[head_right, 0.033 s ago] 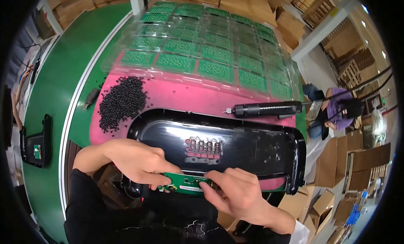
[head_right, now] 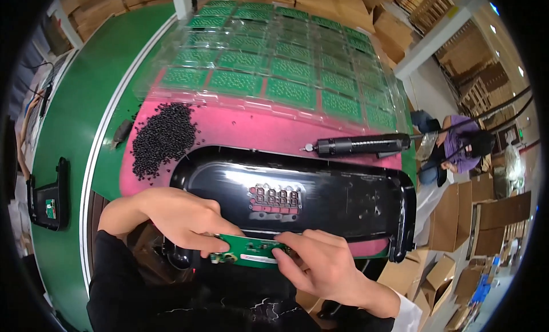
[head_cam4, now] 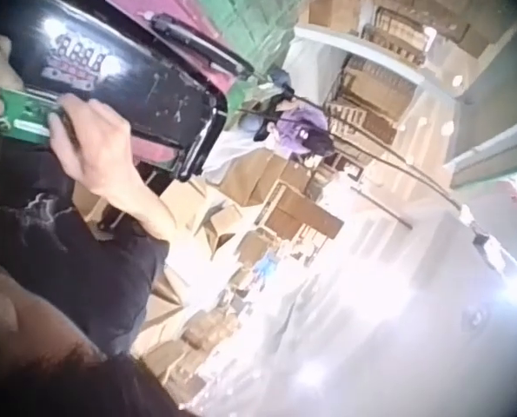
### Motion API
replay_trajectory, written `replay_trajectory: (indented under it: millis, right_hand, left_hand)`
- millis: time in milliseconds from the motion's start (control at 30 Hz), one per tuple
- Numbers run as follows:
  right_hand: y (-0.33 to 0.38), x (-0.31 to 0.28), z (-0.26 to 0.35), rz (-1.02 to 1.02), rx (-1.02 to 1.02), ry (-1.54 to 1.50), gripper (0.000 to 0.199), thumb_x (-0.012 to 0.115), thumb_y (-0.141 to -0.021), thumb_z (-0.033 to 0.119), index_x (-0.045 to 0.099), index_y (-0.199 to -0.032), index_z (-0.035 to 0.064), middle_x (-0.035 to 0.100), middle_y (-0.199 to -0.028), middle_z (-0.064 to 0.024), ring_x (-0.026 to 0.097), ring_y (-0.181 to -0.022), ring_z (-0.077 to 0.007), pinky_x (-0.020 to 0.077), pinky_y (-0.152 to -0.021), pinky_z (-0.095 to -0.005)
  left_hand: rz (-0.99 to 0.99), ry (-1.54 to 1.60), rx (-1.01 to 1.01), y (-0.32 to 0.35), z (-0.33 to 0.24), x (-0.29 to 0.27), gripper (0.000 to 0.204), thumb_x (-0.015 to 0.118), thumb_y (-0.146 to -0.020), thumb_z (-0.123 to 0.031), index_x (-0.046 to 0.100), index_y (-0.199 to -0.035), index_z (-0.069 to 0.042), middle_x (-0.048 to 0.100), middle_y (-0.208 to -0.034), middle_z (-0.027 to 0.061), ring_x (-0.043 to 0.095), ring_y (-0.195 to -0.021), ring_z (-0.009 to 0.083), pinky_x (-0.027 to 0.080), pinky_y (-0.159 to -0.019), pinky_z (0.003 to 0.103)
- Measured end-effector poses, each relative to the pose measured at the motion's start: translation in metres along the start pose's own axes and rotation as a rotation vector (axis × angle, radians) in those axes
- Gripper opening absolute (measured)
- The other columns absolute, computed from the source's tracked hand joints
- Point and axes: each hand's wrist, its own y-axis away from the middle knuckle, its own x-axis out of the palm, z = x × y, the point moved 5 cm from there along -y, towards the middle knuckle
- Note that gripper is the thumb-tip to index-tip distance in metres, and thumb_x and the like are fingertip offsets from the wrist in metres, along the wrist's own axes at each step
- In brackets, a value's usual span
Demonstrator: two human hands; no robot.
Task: Assembling circuit boards into black plastic housings using an electric screwdriver.
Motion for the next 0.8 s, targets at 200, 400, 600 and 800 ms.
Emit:
replay_trajectory:
  millis: [200,400,600,800]
  right_hand:
    - [0.022,0.005,-0.023,0.033,0.274,-0.432,0.019,0.060,-0.087,-0.001,0.064,-0.105,-0.0051,0.071,-0.078,-0.0126,0.070,-0.065,-0.0173,0.0549,-0.061,-0.0253]
    - [0.032,0.000,-0.047,-0.149,0.457,-0.608,0.020,0.054,-0.093,-0.003,0.063,-0.109,-0.0087,0.070,-0.076,-0.0083,0.067,-0.069,-0.0088,0.0533,-0.064,-0.0204]
    - [0.026,-0.001,-0.069,-0.159,0.555,-0.790,0.040,0.061,-0.087,-0.006,0.051,-0.126,-0.0042,0.065,-0.077,-0.0012,0.056,-0.069,-0.0031,0.0457,-0.065,-0.0181]
    - [0.010,-0.005,-0.087,-0.127,0.306,-0.367,0.068,0.091,-0.061,0.012,0.055,-0.117,0.0004,0.068,-0.102,-0.0075,0.062,-0.090,-0.0126,0.0490,-0.084,-0.0273]
  left_hand:
    - [-0.126,-0.119,0.097,0.000,0.005,-0.005,0.023,0.063,-0.092,-0.015,0.065,-0.109,-0.001,0.066,-0.065,0.0081,0.062,-0.050,0.0179,0.047,-0.045,0.028]
    - [-0.649,-0.160,0.187,0.002,-0.003,-0.031,0.059,0.089,-0.064,-0.015,0.063,-0.115,-0.002,0.065,-0.096,0.0076,0.064,-0.065,0.0126,0.051,-0.048,0.024]
    - [-0.675,-0.372,0.145,0.002,0.003,-0.029,0.066,0.086,-0.060,-0.010,0.061,-0.120,-0.004,0.061,-0.106,0.0084,0.060,-0.073,0.0138,0.053,-0.050,0.023]
    - [-0.815,-0.616,0.065,0.003,0.001,-0.036,0.063,0.082,-0.060,-0.013,0.059,-0.118,-0.005,0.062,-0.106,0.0105,0.064,-0.084,0.0255,0.054,-0.066,0.034]
